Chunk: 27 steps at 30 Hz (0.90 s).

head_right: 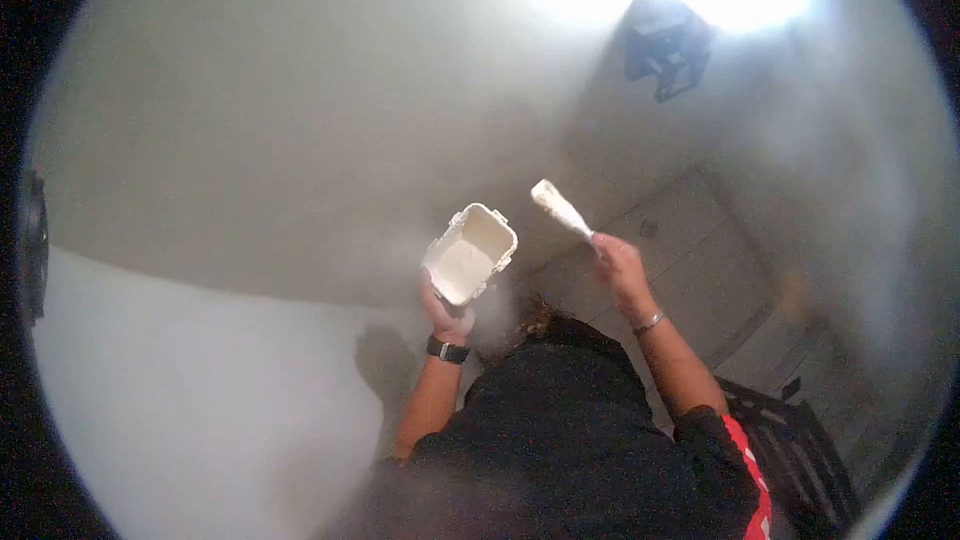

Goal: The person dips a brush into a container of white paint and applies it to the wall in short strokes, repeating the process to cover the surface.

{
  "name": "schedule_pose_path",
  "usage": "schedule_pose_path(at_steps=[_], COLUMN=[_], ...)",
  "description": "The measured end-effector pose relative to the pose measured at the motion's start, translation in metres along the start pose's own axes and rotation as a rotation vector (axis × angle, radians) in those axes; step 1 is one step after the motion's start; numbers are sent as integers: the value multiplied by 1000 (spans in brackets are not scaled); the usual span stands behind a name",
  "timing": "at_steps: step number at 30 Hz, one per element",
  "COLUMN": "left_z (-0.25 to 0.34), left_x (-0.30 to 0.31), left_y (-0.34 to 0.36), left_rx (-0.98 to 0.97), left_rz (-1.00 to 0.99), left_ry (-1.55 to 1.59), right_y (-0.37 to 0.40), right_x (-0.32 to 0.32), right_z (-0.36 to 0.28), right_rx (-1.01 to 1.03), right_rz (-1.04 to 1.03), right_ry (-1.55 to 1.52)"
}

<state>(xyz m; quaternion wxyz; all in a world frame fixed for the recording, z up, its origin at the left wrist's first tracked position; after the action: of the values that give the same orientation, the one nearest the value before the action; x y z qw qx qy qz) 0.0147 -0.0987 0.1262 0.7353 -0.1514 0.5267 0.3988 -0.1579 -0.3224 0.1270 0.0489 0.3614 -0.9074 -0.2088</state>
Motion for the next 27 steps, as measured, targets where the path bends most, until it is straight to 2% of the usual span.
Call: schedule_pose_path(at_steps=[1, 3, 5, 8, 10, 12, 16, 18, 19, 21, 24, 27], left_z=[1, 2, 3, 1, -4, -5, -5, -8, -9, -10, -7, -8], left_x=[-6, -10, -7, -9, -2, -4, -12, -12, -12, -11, -4, -2], left_y=[1, 1, -1, -4, -9, -12, -15, -14, -13, -12, -7, -7], left_rx=[10, -31, -19, 39, -31, -45, -82, -107, -114, -119, -101, -101], left_rz=[8, 2, -18, -16, 243, 249, 258, 257, 252, 272, 300, 303], left_ry=[-36, -40, -58, 19, -140, -150, -178, -217, -235, -207, -181, -189], right_y=[-13, -39, -83, -105, -113, -114, -106, -99, -100, -94, -103, -112], right_x=[6, 18, 27, 26, 18, 5, -3, 2, 3, 14, 16, 13], right_z=[5, 13, 34, 18, -7, -40, -86, -94, -88, -68, -26, -23], right_rx=[-15, -2, 25, 71, 94, 232, 253, 240, 241, 210, 179, 123], right_rz=[-1, 134, 168, 247, 276, 307, 223, 132, 127, 287, 404, 368], right_ry=[-36, 143, 219, 376, 444, 537, 374, 171, 164, 282, 339, 487])
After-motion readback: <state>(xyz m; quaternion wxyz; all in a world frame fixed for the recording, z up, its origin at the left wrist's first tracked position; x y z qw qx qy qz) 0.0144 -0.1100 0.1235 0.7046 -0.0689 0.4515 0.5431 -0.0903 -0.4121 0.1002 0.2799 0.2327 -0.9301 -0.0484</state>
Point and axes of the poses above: each hand's wrist, its own y-axis away from the middle knuckle, its own x-axis out of the back of the hand, z = x × y, the point moved 1 cm from there along -y, towards the middle knuckle, and after that the axes turned 14 degrees about y, right-handed, at the moved point
